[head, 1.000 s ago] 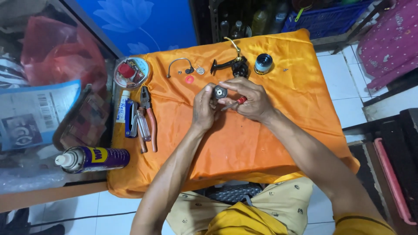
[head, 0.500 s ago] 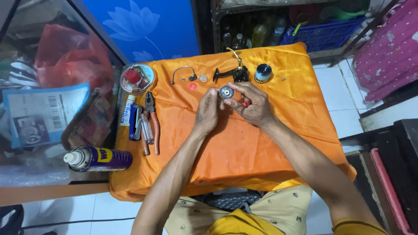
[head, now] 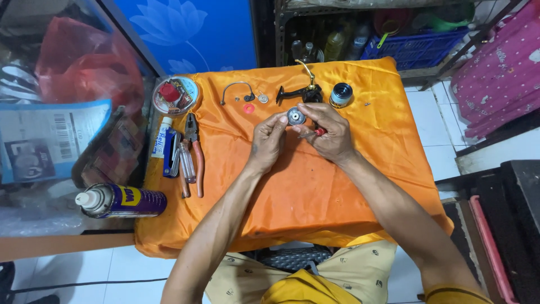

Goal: Disassembling, cleaning, and reassembling a fishing reel handle and body using a screwdriver and lubricant.

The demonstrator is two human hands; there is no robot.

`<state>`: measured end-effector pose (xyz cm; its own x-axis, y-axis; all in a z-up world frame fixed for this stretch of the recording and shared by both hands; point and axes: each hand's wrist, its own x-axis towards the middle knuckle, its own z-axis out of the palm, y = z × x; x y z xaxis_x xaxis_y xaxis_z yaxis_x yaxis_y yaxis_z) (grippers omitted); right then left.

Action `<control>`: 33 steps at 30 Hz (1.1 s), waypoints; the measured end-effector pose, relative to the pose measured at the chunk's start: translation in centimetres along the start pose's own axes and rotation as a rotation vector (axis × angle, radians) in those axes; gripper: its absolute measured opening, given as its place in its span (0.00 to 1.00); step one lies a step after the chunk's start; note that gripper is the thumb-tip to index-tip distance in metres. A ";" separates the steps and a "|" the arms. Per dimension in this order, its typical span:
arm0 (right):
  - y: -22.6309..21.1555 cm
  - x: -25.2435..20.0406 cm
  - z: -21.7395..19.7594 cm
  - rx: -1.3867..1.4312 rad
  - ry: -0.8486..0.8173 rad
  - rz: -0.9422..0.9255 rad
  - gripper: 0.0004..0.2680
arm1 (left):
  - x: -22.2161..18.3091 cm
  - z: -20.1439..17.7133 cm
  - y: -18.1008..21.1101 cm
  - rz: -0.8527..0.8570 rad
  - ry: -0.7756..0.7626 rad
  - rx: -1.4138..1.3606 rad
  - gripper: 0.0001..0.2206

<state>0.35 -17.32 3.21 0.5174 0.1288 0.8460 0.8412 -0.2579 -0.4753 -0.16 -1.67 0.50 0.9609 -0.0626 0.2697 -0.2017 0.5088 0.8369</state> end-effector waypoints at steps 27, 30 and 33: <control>0.9 -0.6 -0.1 -0.013 -0.075 0.064 0.15 | -0.2 -0.3 2.1 0.034 0.003 0.129 0.10; 0.7 -0.4 0.0 -0.016 -0.053 0.100 0.15 | 0.1 -0.9 1.5 0.013 -0.003 0.053 0.11; 0.6 0.0 0.1 -0.031 -0.037 0.097 0.14 | 0.5 -0.8 0.2 0.008 -0.030 -0.085 0.12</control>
<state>0.82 -17.39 2.91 0.6022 0.1371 0.7865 0.7819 -0.3006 -0.5462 0.44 -0.91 0.47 0.9532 -0.0831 0.2908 -0.1911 0.5800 0.7919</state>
